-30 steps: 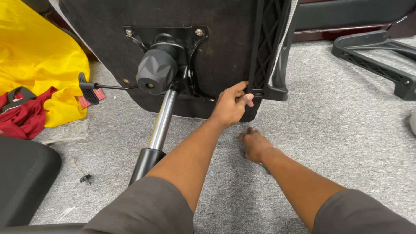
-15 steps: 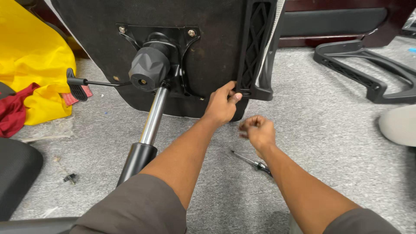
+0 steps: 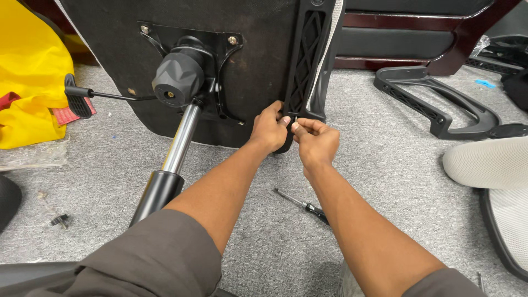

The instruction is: The person assembles an office chair by attaching the base to the seat and then securing the backrest frame to the seat using a screwdriver and screws. The person works on the floor, flipping the chair to access the underside and tightening fasteners.

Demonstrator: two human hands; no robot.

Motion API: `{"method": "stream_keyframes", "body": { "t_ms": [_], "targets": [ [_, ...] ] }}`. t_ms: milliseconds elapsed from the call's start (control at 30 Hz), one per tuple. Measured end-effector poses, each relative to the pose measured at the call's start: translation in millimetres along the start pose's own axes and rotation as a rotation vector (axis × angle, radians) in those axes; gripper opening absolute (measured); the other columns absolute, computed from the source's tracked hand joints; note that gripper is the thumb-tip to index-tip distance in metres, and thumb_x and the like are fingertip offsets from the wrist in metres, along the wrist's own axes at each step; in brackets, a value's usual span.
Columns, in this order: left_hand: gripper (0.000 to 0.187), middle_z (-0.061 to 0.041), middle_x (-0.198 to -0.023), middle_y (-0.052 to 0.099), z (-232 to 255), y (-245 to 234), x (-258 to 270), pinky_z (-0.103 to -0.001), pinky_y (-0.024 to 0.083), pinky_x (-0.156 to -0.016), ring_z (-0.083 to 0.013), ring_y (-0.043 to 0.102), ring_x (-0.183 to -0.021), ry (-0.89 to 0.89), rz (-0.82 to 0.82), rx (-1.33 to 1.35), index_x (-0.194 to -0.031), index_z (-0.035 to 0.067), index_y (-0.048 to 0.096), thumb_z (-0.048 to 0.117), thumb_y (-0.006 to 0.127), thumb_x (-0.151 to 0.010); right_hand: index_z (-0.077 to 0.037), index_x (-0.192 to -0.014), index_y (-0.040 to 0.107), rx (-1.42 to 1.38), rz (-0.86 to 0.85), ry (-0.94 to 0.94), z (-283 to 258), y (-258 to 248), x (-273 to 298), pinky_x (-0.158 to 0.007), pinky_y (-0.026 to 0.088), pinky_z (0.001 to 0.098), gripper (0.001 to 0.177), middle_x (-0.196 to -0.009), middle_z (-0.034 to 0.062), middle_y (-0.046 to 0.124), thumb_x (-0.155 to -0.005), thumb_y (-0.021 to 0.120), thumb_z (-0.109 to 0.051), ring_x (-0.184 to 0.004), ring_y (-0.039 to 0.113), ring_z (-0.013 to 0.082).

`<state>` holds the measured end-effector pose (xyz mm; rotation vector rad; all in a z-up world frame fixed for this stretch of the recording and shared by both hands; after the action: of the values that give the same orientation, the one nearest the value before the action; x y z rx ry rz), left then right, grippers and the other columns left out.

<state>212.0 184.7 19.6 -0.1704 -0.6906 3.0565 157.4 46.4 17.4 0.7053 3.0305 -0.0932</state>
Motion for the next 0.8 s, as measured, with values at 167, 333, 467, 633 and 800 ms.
{"method": "stream_keyframes", "body": {
  "t_ms": [167, 333, 467, 633, 800],
  "targets": [
    [0.025, -0.013, -0.101, 0.073, -1, 1, 3, -0.042, 0.053, -0.082, -0.0289, 0.071, -0.095, 0.025, 0.064, 0.012, -0.121, 0.007, 0.063, 0.011, 0.062, -0.096, -0.003, -0.098, 0.079, 0.135, 0.065, -0.037, -5, -1, -1, -0.068, 0.058, 0.0293, 0.013, -0.085, 0.0065, 0.078, -0.085, 0.078, -0.004, -0.073, 0.07, 0.0125],
    [0.026, -0.013, -0.096, 0.073, 5, -3, 5, -0.041, 0.054, -0.077, -0.0278, 0.072, -0.09, 0.062, 0.134, 0.0, -0.119, 0.006, 0.066, 0.009, 0.066, -0.094, -0.011, -0.093, 0.082, 0.376, 0.101, -0.166, -13, 1, -4, -0.073, 0.054, 0.0364, 0.007, -0.087, 0.0059, 0.074, -0.086, 0.08, -0.012, -0.076, 0.067, 0.015],
    [0.022, -0.011, -0.093, 0.075, 5, -3, 4, -0.04, 0.055, -0.075, -0.0251, 0.074, -0.086, 0.016, 0.11, 0.014, -0.116, 0.006, 0.069, 0.009, 0.064, -0.095, -0.016, -0.089, 0.081, 0.551, 0.144, -0.265, -17, 2, -2, -0.084, 0.049, 0.0363, 0.005, -0.099, 0.0042, 0.061, -0.085, 0.082, -0.019, -0.094, 0.057, 0.0178],
    [0.026, -0.013, -0.099, 0.076, 6, -4, 3, -0.041, 0.055, -0.078, -0.0249, 0.073, -0.09, 0.01, 0.1, 0.031, -0.121, 0.006, 0.067, 0.009, 0.064, -0.095, -0.018, -0.084, 0.08, 0.773, 0.164, -0.56, -38, 1, 0, -0.097, 0.034, 0.0442, 0.005, -0.108, 0.005, 0.054, -0.082, 0.085, -0.02, -0.109, 0.046, 0.0238],
    [0.03, -0.012, -0.108, 0.075, 4, -4, 3, -0.037, 0.055, -0.085, -0.0229, 0.073, -0.097, 0.019, 0.064, 0.094, -0.123, 0.006, 0.067, 0.008, 0.064, -0.093, -0.011, -0.089, 0.065, 0.796, 0.138, -0.714, -46, 2, -1, -0.098, 0.025, 0.0478, 0.025, -0.096, 0.002, 0.064, -0.081, 0.086, -0.022, -0.114, 0.048, 0.025]
  ]
}}
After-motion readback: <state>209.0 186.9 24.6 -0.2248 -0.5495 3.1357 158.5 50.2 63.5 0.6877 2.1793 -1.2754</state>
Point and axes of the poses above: each hand's wrist, its own x-axis away from the middle knuckle, its own y-axis out of the palm, z = x × y, the point moved 8 cm from there along -x, towards the middle knuckle
